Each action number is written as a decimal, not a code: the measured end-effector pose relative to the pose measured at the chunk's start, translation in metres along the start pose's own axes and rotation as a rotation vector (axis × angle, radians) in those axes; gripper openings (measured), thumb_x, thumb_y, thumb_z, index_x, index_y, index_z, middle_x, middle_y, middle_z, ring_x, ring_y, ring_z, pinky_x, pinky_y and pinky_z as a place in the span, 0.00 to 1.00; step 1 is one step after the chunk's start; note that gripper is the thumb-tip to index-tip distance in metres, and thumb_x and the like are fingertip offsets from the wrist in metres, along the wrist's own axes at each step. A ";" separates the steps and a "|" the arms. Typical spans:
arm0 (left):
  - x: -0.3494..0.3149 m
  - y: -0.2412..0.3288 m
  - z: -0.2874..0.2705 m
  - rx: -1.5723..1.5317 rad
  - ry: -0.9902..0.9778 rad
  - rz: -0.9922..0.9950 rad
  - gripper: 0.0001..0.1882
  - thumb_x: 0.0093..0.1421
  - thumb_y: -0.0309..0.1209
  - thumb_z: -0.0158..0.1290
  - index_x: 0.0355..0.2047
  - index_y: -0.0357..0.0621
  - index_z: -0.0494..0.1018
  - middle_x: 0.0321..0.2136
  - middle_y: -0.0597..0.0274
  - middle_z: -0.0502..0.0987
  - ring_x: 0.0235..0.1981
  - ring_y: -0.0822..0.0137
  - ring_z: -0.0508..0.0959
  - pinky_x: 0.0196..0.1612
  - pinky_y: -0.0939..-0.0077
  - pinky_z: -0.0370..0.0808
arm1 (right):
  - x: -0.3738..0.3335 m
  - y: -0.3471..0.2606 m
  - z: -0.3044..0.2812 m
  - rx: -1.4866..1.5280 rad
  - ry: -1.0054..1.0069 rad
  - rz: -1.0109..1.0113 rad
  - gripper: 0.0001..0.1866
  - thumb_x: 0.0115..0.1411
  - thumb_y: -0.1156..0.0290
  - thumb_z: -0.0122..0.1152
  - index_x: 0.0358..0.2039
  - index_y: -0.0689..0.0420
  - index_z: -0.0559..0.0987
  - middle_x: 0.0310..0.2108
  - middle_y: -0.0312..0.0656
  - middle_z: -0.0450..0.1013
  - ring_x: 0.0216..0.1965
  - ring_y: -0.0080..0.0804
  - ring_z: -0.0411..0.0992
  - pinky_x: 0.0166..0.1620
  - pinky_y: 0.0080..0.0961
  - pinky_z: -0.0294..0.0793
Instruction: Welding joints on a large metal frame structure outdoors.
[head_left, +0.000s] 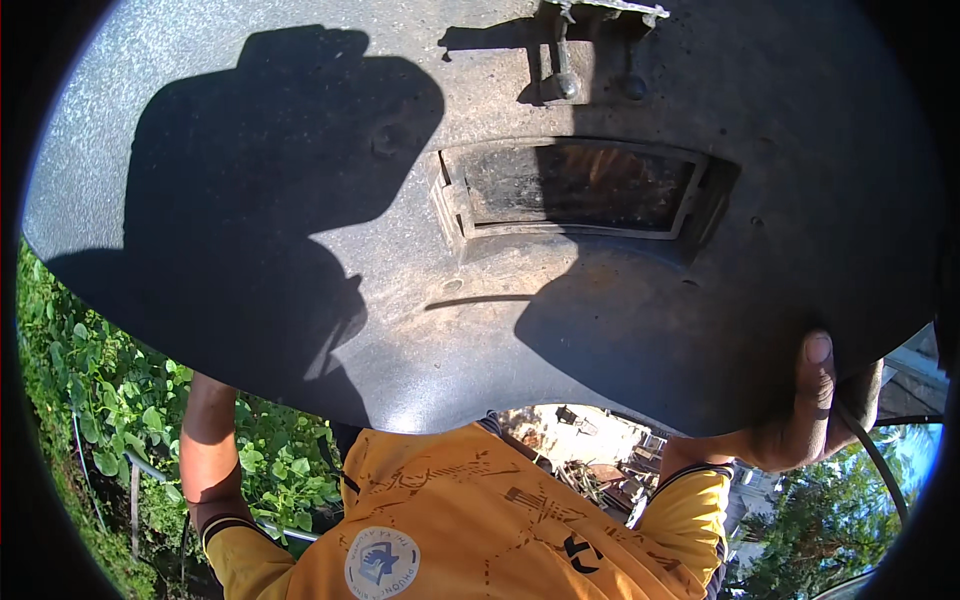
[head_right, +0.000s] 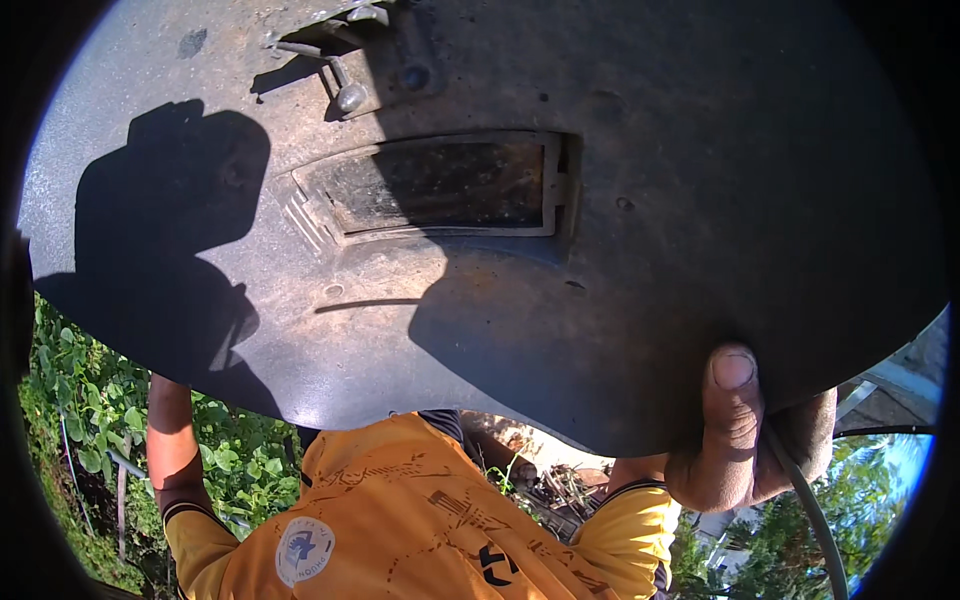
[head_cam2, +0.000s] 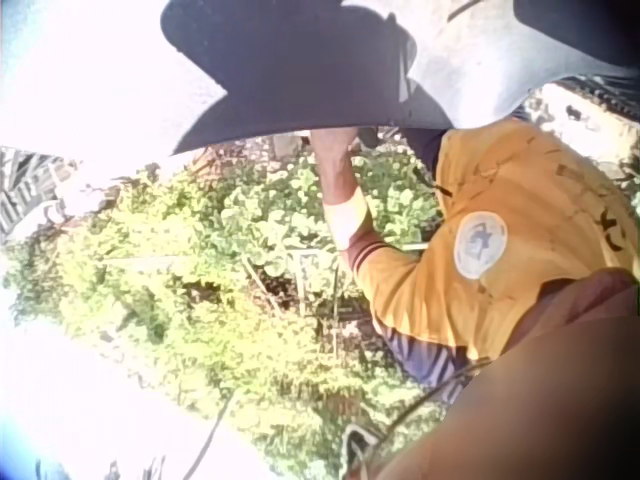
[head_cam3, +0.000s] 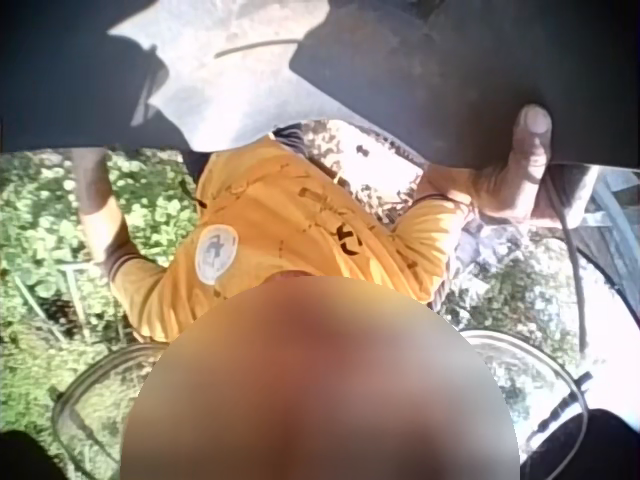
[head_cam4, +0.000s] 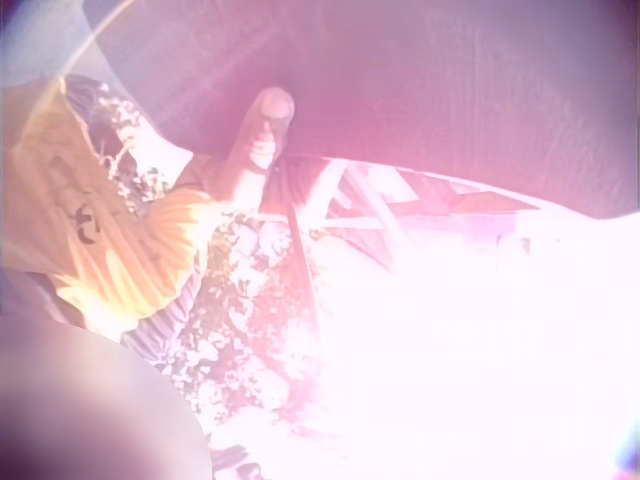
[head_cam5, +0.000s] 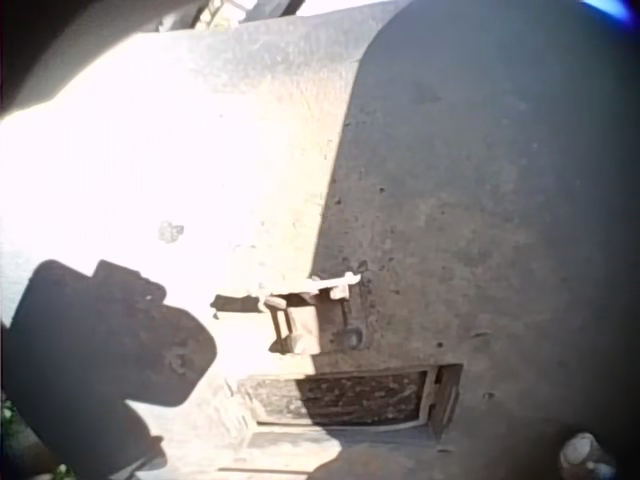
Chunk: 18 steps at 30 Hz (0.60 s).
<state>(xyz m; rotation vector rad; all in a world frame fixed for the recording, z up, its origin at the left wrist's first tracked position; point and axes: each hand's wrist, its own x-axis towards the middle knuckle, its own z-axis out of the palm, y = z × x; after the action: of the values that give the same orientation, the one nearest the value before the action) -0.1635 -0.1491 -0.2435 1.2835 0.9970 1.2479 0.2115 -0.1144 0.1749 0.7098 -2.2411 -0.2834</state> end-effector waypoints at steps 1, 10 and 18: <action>0.001 0.003 0.000 -0.013 0.005 0.016 0.22 0.60 0.30 0.51 0.53 0.36 0.64 0.48 0.57 0.70 0.47 0.64 0.71 0.50 0.69 0.69 | 0.001 -0.001 0.001 -0.015 0.004 0.028 0.09 0.53 0.75 0.61 0.33 0.67 0.76 0.22 0.42 0.73 0.22 0.21 0.73 0.32 0.14 0.78; 0.008 0.007 0.010 0.025 -0.017 0.125 0.21 0.61 0.32 0.50 0.53 0.35 0.64 0.47 0.56 0.70 0.47 0.63 0.72 0.50 0.68 0.70 | 0.005 -0.001 0.031 -0.161 0.033 0.280 0.09 0.54 0.75 0.59 0.34 0.67 0.76 0.26 0.44 0.73 0.25 0.24 0.73 0.34 0.17 0.78; 0.009 0.001 0.011 0.059 -0.011 0.105 0.22 0.61 0.32 0.50 0.53 0.36 0.64 0.48 0.55 0.70 0.47 0.62 0.72 0.49 0.67 0.71 | 0.007 -0.007 0.044 -0.287 0.055 0.505 0.09 0.56 0.75 0.57 0.35 0.66 0.76 0.29 0.46 0.72 0.28 0.27 0.74 0.35 0.19 0.79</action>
<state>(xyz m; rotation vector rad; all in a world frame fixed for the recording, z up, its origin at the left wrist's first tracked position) -0.1513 -0.1413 -0.2402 1.4027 0.9755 1.2979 0.1786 -0.1251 0.1462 -0.0069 -2.1801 -0.3181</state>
